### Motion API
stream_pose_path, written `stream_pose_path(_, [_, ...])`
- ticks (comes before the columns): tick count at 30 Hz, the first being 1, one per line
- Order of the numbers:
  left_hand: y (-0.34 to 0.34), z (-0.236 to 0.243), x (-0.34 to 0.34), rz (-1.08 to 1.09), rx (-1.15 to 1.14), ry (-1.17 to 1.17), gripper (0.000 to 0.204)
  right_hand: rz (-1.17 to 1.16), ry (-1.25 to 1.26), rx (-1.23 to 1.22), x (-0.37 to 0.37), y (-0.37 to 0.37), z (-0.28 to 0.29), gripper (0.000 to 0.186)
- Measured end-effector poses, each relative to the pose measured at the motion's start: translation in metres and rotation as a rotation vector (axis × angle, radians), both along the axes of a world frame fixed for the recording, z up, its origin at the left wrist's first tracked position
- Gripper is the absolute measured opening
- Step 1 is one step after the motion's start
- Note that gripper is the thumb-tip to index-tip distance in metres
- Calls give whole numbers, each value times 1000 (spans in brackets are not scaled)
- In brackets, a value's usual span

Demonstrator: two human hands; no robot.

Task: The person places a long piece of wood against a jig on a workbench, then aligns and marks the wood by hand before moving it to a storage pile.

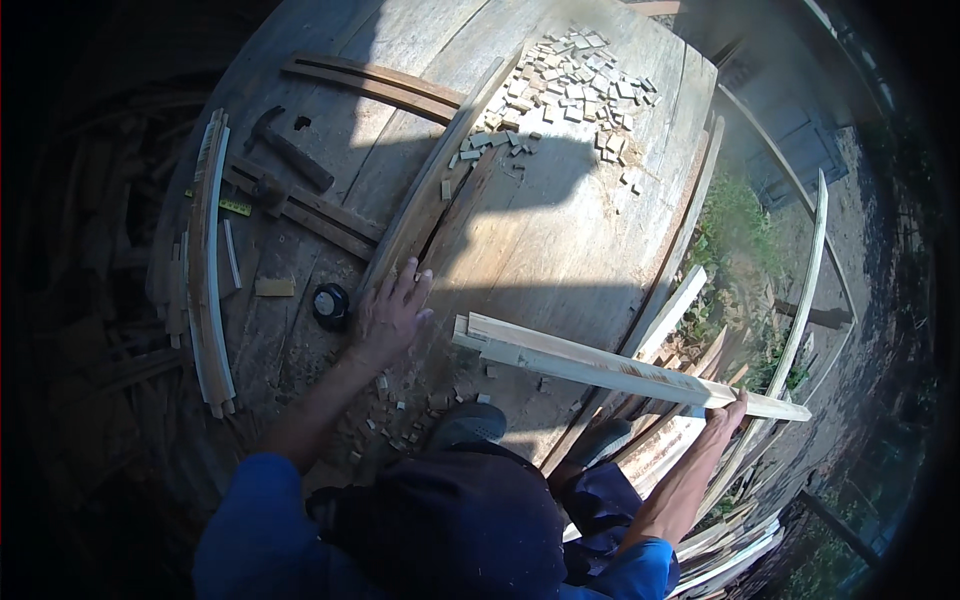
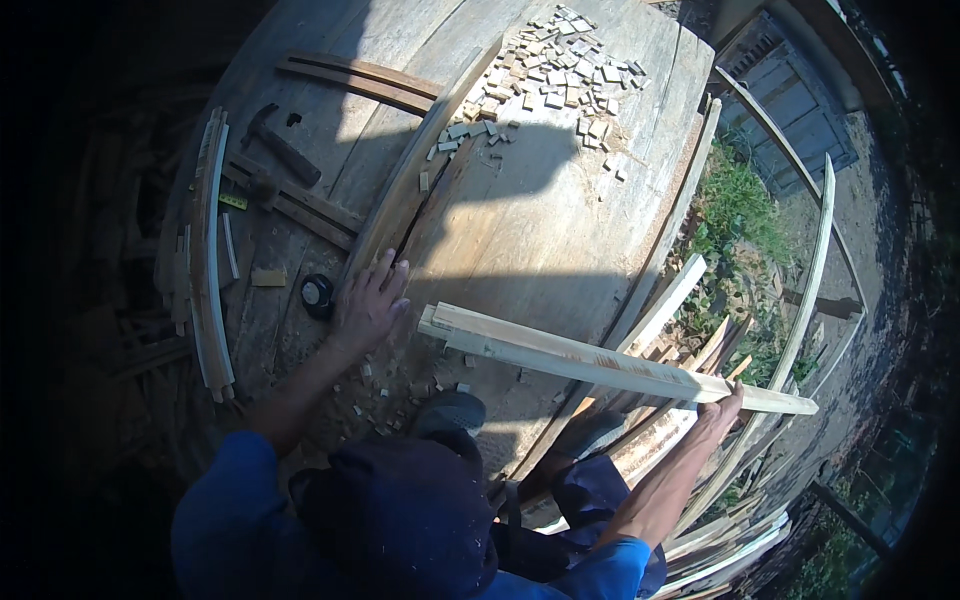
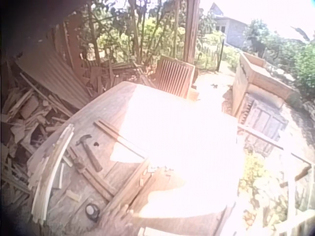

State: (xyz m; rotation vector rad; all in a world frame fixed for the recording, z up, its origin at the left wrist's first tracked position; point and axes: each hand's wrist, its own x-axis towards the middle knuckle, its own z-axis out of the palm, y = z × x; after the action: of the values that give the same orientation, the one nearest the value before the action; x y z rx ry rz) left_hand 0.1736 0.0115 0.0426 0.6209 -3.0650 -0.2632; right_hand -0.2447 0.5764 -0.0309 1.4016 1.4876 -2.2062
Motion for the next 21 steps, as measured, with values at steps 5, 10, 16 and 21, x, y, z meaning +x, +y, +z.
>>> stream_pose_path(5, [13,-1,18,-14,152,-234,33,-36,45,32,-4,6,-4,65])
stream_pose_path(10, [41,27,34,-317,227,89,41,-133,141,48,19,-31,3,61])
stream_pose_path(16, [89,1,-74,-368,85,223,84,-133,33,-18,53,-41,-10,34])
stream_pose_path(21, [58,-41,-85,-281,247,179,94,131,-154,-9,90,-93,-13,39])
